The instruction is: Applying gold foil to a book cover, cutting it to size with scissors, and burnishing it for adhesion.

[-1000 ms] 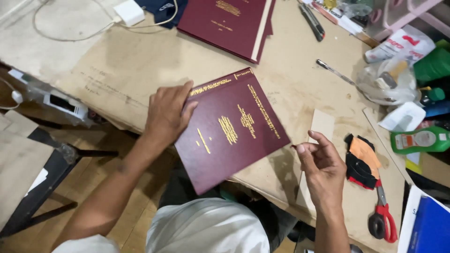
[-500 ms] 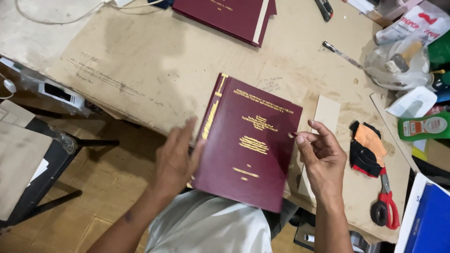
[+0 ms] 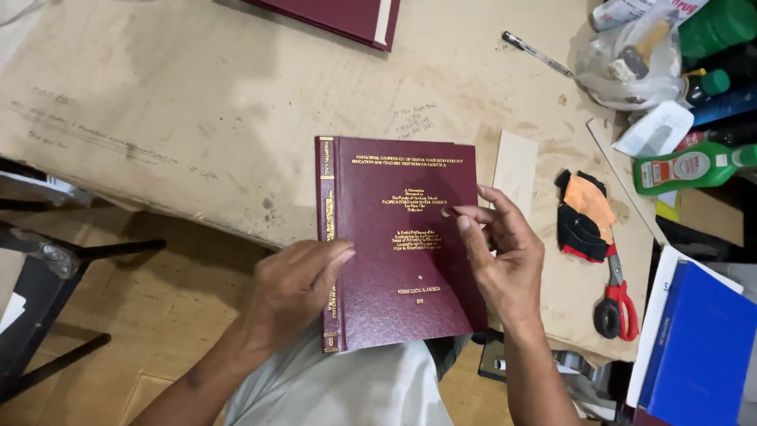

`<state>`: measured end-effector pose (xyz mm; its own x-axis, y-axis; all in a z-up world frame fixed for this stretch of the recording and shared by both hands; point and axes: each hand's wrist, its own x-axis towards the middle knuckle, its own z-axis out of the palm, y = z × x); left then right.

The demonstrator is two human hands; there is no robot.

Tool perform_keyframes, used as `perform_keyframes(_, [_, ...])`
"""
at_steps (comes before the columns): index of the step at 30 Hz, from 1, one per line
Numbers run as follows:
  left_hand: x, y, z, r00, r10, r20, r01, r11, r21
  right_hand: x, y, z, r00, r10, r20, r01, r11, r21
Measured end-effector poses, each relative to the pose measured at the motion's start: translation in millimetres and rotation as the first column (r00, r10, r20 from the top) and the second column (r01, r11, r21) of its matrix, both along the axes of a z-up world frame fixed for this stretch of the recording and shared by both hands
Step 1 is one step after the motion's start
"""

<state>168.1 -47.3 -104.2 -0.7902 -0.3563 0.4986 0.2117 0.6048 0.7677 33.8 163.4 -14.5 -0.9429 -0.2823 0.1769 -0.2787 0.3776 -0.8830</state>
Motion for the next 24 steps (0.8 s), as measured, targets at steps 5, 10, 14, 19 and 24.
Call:
perform_keyframes(5, [-22.6, 12.4, 31.6, 0.964, -0.245, 0.101, 0.206, 0.933, 0.295, 3.7, -5.7, 2.4, 0.994, 0.099, -0.039, -0.097, 0.994, 0.039])
perform_keyframes(10, [-43.0, 9.8, 78.9, 0.894, -0.44, 0.084, 0.344, 0.795, 0.5, 12.7, -19.8, 11.4, 0.981, 0.181, -0.066, -0.176, 0.982, 0.071])
perform_keyframes(14, [-53.0, 7.3, 82.7, 0.863, -0.498, 0.083, 0.355, 0.715, 0.603, 15.1, -20.7, 15.1, 0.966, 0.245, -0.085, -0.236, 0.967, 0.1])
perform_keyframes(19, [-57.4, 6.9, 77.3, 0.843, -0.453, 0.29, 0.21, 0.774, 0.598, 15.3, -14.9, 13.7, 0.941, 0.333, -0.058, -0.321, 0.934, 0.157])
perform_keyframes(24, [-57.9, -0.3, 84.7, 0.757, -0.5, 0.421, 0.142, 0.755, 0.641, 11.3, -17.6, 10.0, 0.955, 0.295, 0.042, -0.297, 0.942, 0.156])
